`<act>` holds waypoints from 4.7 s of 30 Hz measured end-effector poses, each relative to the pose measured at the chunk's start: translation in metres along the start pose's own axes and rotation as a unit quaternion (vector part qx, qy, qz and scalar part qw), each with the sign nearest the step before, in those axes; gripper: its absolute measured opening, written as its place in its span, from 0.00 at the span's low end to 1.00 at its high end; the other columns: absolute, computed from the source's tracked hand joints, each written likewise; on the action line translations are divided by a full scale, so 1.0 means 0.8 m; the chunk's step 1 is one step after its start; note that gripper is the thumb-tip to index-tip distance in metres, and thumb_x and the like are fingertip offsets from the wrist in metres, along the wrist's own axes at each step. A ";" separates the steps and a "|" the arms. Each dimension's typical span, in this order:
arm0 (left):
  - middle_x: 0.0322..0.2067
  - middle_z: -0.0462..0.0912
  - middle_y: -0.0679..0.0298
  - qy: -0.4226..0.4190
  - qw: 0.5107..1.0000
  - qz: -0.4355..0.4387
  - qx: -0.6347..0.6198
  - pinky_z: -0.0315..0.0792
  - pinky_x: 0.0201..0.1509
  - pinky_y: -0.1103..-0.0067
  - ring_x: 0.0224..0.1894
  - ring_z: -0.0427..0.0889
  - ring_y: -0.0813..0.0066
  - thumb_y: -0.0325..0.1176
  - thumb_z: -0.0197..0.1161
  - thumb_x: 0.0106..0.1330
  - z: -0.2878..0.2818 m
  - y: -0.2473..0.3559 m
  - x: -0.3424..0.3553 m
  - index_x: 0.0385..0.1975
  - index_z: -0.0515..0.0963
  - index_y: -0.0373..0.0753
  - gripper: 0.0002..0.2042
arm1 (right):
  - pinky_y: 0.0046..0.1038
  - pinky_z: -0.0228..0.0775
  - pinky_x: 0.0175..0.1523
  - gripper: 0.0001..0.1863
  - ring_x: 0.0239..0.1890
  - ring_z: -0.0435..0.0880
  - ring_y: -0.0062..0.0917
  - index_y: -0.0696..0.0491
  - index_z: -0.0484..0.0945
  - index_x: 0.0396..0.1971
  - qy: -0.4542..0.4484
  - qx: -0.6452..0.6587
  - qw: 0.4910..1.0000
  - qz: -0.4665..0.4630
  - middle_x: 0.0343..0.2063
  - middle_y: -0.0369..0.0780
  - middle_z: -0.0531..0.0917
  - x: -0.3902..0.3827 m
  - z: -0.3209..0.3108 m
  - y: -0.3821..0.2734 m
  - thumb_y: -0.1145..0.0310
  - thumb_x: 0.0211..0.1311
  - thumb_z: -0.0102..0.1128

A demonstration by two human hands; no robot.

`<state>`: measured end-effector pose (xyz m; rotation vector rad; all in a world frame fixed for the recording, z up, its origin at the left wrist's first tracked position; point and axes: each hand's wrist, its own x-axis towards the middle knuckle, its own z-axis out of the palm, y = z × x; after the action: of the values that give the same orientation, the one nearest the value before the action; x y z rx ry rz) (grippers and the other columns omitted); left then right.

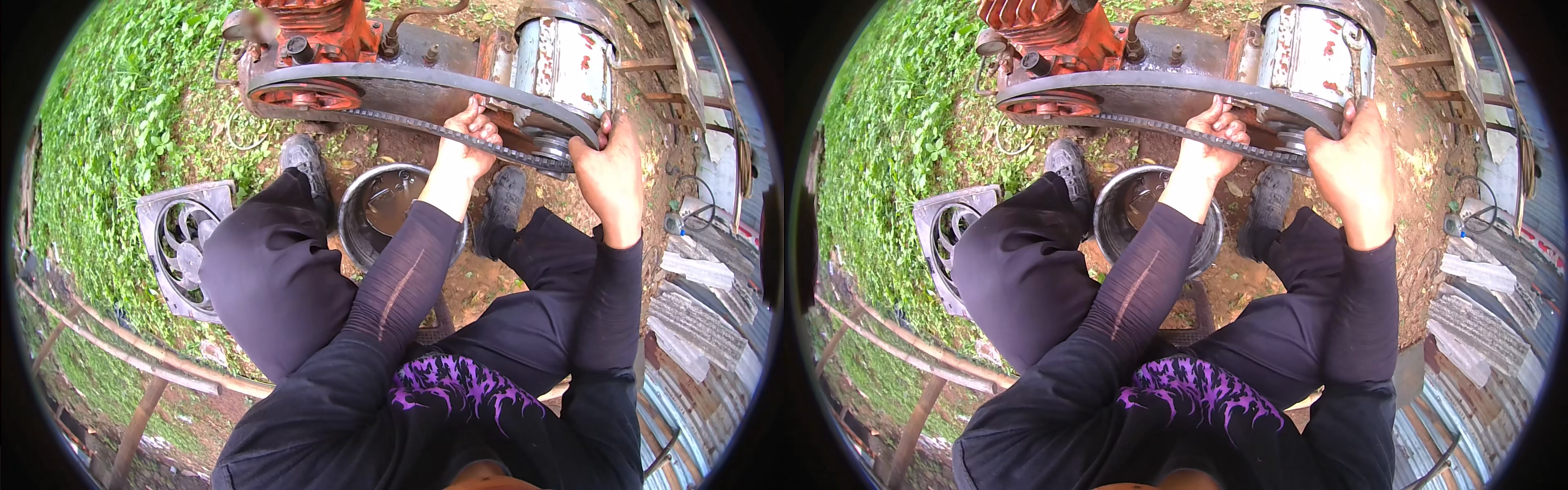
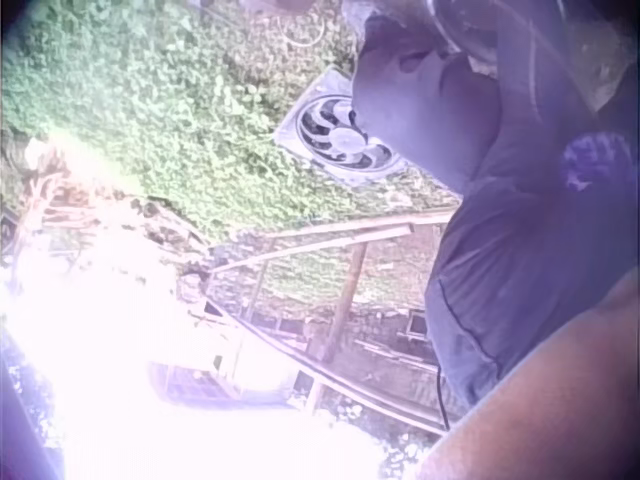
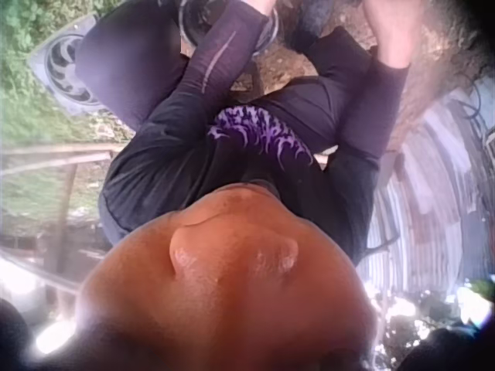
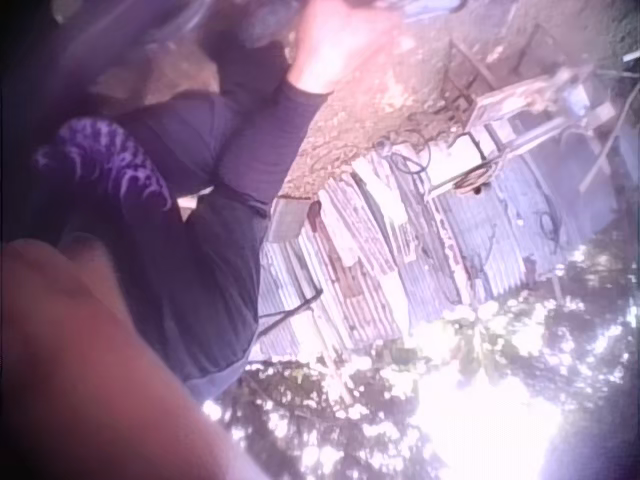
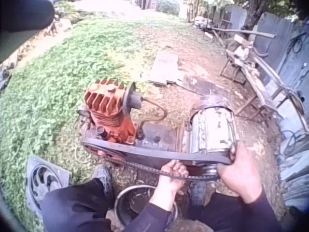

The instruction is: The person removes a belt from a motor assembly, dips the belt into a bucket of liquid, and then uses a wrench to loosen a bolt on the motor housing.

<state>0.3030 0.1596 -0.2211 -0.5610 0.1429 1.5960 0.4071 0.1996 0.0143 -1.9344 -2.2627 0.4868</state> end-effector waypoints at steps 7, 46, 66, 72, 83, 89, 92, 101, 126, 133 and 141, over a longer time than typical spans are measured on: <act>0.18 0.61 0.73 0.139 0.987 0.051 0.061 0.65 0.30 0.74 0.25 0.66 0.73 0.44 0.58 0.76 0.021 -0.027 0.003 0.30 0.70 0.47 0.13 | 0.41 0.73 0.51 0.25 0.42 0.82 0.50 0.68 0.73 0.41 0.056 -0.021 0.997 -0.045 0.35 0.57 0.81 0.003 0.015 0.024 0.66 0.48 0.66; 0.25 0.71 0.77 0.019 0.991 -0.005 0.134 0.67 0.38 0.73 0.31 0.73 0.80 0.64 0.65 0.64 0.026 -0.071 -0.014 0.37 0.78 0.51 0.22 | 0.38 0.79 0.43 0.18 0.30 0.88 0.46 0.65 0.80 0.18 0.008 0.072 0.997 -0.027 0.20 0.55 0.83 0.056 0.032 0.052 0.62 0.45 0.65; 0.60 0.73 0.47 -0.109 0.976 -0.179 0.054 0.69 0.59 0.49 0.59 0.75 0.48 0.75 0.65 0.50 0.059 -0.071 -0.029 0.67 0.66 0.42 0.51 | 0.40 0.79 0.37 0.05 0.25 0.86 0.41 0.52 0.83 0.23 -0.020 -0.074 0.960 -0.271 0.17 0.45 0.82 0.054 0.021 0.070 0.67 0.46 0.64; 0.57 0.76 0.50 -0.090 0.979 -0.172 0.069 0.70 0.56 0.50 0.56 0.76 0.50 0.76 0.63 0.50 0.068 -0.069 -0.033 0.64 0.68 0.40 0.50 | 0.40 0.78 0.35 0.02 0.22 0.86 0.34 0.47 0.82 0.21 0.036 -0.132 0.915 -0.379 0.19 0.39 0.83 0.054 0.024 0.077 0.68 0.45 0.62; 0.58 0.75 0.50 -0.084 0.976 -0.143 0.143 0.71 0.56 0.49 0.58 0.76 0.51 0.74 0.59 0.56 0.082 -0.050 -0.045 0.65 0.68 0.43 0.46 | 0.46 0.73 0.58 0.34 0.50 0.78 0.58 0.77 0.72 0.43 -0.005 -0.025 0.995 -0.094 0.43 0.67 0.77 0.047 0.041 0.057 0.59 0.44 0.66; 0.63 0.72 0.46 -0.053 0.986 -0.142 0.069 0.66 0.67 0.48 0.64 0.72 0.45 0.75 0.52 0.62 0.066 -0.079 -0.042 0.69 0.62 0.34 0.49 | 0.43 0.71 0.61 0.36 0.55 0.75 0.57 0.79 0.67 0.46 0.071 0.009 0.993 -0.090 0.47 0.66 0.73 0.018 0.040 0.072 0.63 0.46 0.69; 0.65 0.68 0.44 -0.014 0.993 -0.102 0.052 0.60 0.72 0.47 0.71 0.65 0.48 0.71 0.45 0.68 0.049 -0.095 -0.055 0.69 0.60 0.30 0.47 | 0.42 0.70 0.61 0.35 0.56 0.74 0.56 0.79 0.67 0.47 0.087 0.030 0.989 -0.113 0.47 0.65 0.72 -0.003 0.049 0.081 0.65 0.48 0.70; 0.48 0.79 0.57 0.005 0.890 0.334 0.310 0.85 0.45 0.63 0.54 0.78 0.68 0.50 0.50 0.78 0.020 -0.116 -0.085 0.54 0.71 0.37 0.21 | 0.40 0.70 0.60 0.35 0.53 0.71 0.53 0.77 0.63 0.45 0.099 0.090 0.982 -0.135 0.44 0.62 0.69 -0.039 0.057 0.085 0.68 0.45 0.73; 0.51 0.80 0.51 0.004 0.922 0.182 0.343 0.85 0.42 0.62 0.47 0.86 0.57 0.58 0.42 0.79 -0.016 -0.139 -0.062 0.58 0.62 0.36 0.27 | 0.34 0.78 0.53 0.50 0.47 0.84 0.41 0.72 0.60 0.50 0.030 0.172 0.977 -0.120 0.43 0.57 0.79 -0.014 0.052 0.138 0.59 0.34 0.86; 0.54 0.77 0.53 -0.032 0.927 0.212 0.308 0.83 0.46 0.63 0.48 0.85 0.61 0.56 0.36 0.81 -0.013 -0.177 -0.069 0.60 0.62 0.38 0.25 | 0.34 0.78 0.54 0.53 0.50 0.84 0.43 0.73 0.60 0.50 -0.006 0.160 0.972 -0.171 0.45 0.60 0.78 -0.014 0.032 0.139 0.58 0.34 0.89; 0.27 0.77 0.63 0.023 0.938 0.175 0.299 0.75 0.37 0.66 0.30 0.80 0.65 0.52 0.28 0.83 -0.012 -0.188 -0.065 0.49 0.67 0.40 0.24 | 0.35 0.76 0.57 0.42 0.52 0.85 0.36 0.69 0.59 0.59 -0.152 0.097 0.970 -0.166 0.51 0.53 0.81 0.023 -0.015 0.168 0.61 0.57 0.75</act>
<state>0.4504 0.1267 -0.1709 -0.0947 0.7707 1.7675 0.5336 0.2373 -0.0196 -1.4323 -2.5382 0.9699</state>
